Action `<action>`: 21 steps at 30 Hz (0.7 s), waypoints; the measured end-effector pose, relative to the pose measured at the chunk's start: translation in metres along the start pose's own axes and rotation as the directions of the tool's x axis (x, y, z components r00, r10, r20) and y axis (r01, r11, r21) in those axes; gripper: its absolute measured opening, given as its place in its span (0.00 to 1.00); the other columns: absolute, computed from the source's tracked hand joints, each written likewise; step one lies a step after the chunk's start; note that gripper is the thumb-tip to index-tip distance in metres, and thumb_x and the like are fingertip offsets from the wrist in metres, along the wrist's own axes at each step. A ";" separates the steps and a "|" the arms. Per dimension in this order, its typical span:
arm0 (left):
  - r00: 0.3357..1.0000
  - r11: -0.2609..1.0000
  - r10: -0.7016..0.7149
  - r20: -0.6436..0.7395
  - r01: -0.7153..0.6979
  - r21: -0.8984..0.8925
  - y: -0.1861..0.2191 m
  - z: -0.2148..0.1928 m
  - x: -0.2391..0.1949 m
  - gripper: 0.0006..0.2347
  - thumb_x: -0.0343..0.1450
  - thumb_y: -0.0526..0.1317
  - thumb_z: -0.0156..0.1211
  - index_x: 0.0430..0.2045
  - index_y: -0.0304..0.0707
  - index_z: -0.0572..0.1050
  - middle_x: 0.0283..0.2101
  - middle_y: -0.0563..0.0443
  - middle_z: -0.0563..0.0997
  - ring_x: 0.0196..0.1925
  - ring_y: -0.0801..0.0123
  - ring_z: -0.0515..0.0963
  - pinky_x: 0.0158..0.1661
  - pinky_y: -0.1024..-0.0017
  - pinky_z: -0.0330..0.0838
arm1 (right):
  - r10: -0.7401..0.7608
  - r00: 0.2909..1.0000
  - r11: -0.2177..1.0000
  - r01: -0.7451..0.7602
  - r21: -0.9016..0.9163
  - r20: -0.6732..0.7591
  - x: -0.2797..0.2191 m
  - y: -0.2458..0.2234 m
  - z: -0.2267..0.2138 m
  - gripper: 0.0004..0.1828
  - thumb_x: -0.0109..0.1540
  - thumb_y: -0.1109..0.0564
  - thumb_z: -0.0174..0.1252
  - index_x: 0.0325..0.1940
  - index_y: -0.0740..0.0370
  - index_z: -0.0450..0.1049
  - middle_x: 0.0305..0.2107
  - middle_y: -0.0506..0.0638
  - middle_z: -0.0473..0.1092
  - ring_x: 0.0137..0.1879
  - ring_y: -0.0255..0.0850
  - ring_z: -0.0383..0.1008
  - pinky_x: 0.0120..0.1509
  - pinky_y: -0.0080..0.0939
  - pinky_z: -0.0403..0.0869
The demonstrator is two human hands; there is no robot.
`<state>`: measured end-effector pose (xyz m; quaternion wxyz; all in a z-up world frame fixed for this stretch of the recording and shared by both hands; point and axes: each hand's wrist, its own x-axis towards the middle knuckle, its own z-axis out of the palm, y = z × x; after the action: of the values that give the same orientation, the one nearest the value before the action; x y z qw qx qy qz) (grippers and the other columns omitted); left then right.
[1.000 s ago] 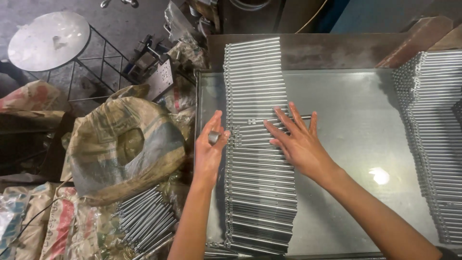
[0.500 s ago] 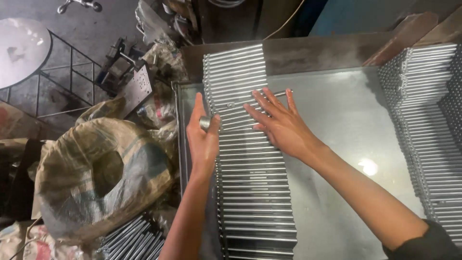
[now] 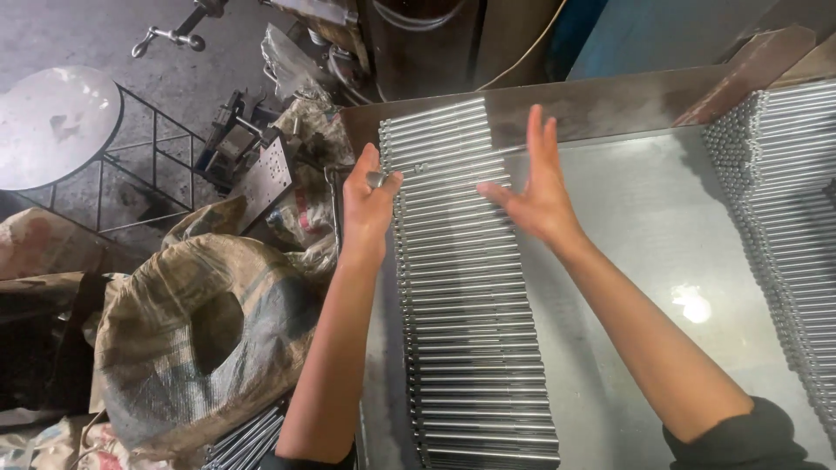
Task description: Organizing and aligning metal rods into neat rows within a metal tray on a fabrication floor.
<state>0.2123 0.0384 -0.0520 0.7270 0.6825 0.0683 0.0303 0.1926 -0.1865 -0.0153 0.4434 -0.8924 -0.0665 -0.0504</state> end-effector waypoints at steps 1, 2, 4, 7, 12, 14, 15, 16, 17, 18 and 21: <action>1.000 0.999 -0.017 -0.011 0.018 0.040 0.000 0.002 -0.001 0.29 0.74 0.31 0.56 0.72 0.31 0.54 0.74 0.30 0.54 0.77 0.45 0.50 0.72 0.50 0.48 | 0.159 0.985 0.959 -0.139 0.249 -0.062 -0.003 0.002 0.000 0.64 0.60 0.60 0.72 0.83 0.48 0.29 0.77 0.70 0.24 0.81 0.69 0.25 0.82 0.68 0.44; 1.000 0.999 -0.018 -0.008 0.018 0.048 0.000 0.003 -0.001 0.29 0.74 0.31 0.56 0.72 0.31 0.54 0.74 0.30 0.54 0.77 0.45 0.50 0.72 0.50 0.48 | 0.163 0.985 0.956 -0.142 0.256 -0.064 -0.006 -0.002 0.006 0.64 0.60 0.60 0.72 0.83 0.48 0.29 0.77 0.70 0.24 0.81 0.69 0.25 0.82 0.68 0.44; 0.999 0.999 -0.029 -0.021 0.030 0.030 0.002 0.005 0.000 0.29 0.74 0.33 0.58 0.71 0.31 0.54 0.74 0.29 0.55 0.77 0.46 0.50 0.72 0.49 0.48 | 0.150 0.989 0.929 -0.146 0.340 0.014 -0.009 -0.013 0.019 0.63 0.62 0.55 0.70 0.83 0.48 0.27 0.77 0.68 0.23 0.81 0.66 0.22 0.80 0.71 0.34; 0.997 0.984 -0.051 -0.065 0.061 0.167 0.002 0.013 -0.002 0.29 0.74 0.34 0.58 0.72 0.38 0.56 0.75 0.39 0.56 0.78 0.55 0.50 0.72 0.53 0.48 | 0.157 0.981 0.948 -0.182 0.262 0.111 -0.005 -0.025 0.023 0.60 0.62 0.49 0.68 0.83 0.49 0.30 0.79 0.62 0.30 0.83 0.58 0.28 0.82 0.66 0.36; 0.994 0.995 -0.001 -0.109 0.012 0.099 -0.016 0.004 0.010 0.26 0.72 0.30 0.62 0.66 0.34 0.63 0.68 0.37 0.65 0.73 0.55 0.61 0.71 0.56 0.55 | 0.131 0.982 0.895 -0.176 0.409 0.135 -0.009 -0.011 0.009 0.59 0.64 0.45 0.65 0.83 0.47 0.27 0.79 0.60 0.29 0.83 0.56 0.28 0.83 0.61 0.37; 0.990 0.996 0.037 -0.137 -0.026 0.085 -0.022 0.000 0.012 0.24 0.69 0.28 0.65 0.62 0.32 0.69 0.63 0.38 0.73 0.70 0.57 0.68 0.70 0.58 0.60 | 0.110 0.989 0.871 -0.144 0.469 0.098 -0.021 -0.002 -0.007 0.58 0.65 0.45 0.63 0.82 0.48 0.26 0.79 0.63 0.29 0.82 0.58 0.28 0.83 0.61 0.37; 0.982 0.999 -0.018 -0.189 0.009 -0.048 -0.015 -0.004 0.006 0.24 0.71 0.27 0.62 0.63 0.36 0.67 0.64 0.41 0.71 0.69 0.60 0.70 0.68 0.59 0.62 | 0.061 0.997 0.876 -0.076 0.476 0.047 -0.030 0.004 -0.017 0.56 0.66 0.47 0.62 0.83 0.48 0.27 0.79 0.62 0.30 0.83 0.57 0.29 0.83 0.60 0.36; 0.964 0.984 -0.081 -0.252 0.037 -0.175 -0.006 -0.015 0.000 0.24 0.72 0.26 0.59 0.65 0.40 0.65 0.66 0.45 0.69 0.68 0.62 0.71 0.67 0.60 0.65 | 0.000 1.000 0.874 -0.005 0.485 0.012 -0.036 0.007 -0.021 0.54 0.67 0.49 0.61 0.83 0.48 0.28 0.79 0.62 0.30 0.83 0.57 0.30 0.84 0.60 0.36; 0.969 0.986 -0.079 -0.233 0.040 -0.165 0.003 -0.015 -0.014 0.24 0.72 0.26 0.59 0.65 0.40 0.65 0.66 0.45 0.69 0.68 0.62 0.71 0.67 0.60 0.65 | 0.012 1.000 0.872 -0.008 0.490 -0.007 -0.044 0.031 -0.033 0.54 0.67 0.49 0.61 0.83 0.48 0.28 0.79 0.62 0.30 0.83 0.57 0.30 0.84 0.60 0.36; 0.975 0.967 -0.047 -0.219 -0.010 -0.254 0.011 -0.018 -0.030 0.22 0.73 0.26 0.57 0.63 0.36 0.66 0.65 0.39 0.71 0.65 0.60 0.75 0.65 0.64 0.71 | -0.012 0.997 0.905 0.041 0.423 -0.071 -0.053 0.054 -0.043 0.51 0.67 0.52 0.61 0.83 0.52 0.33 0.78 0.62 0.34 0.82 0.56 0.33 0.84 0.59 0.38; 0.960 0.916 -0.149 -0.239 0.042 -0.400 0.053 -0.004 -0.088 0.21 0.73 0.29 0.53 0.63 0.28 0.65 0.63 0.35 0.73 0.64 0.56 0.79 0.63 0.74 0.78 | 0.034 0.981 0.958 0.023 0.286 -0.191 -0.077 0.143 -0.080 0.48 0.66 0.50 0.61 0.82 0.57 0.40 0.78 0.57 0.41 0.82 0.48 0.41 0.83 0.50 0.44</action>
<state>0.1279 0.0340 0.0062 0.8333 0.5094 0.1909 0.0982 0.1373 -0.3417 -0.0910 0.5726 -0.8097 -0.0270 -0.1257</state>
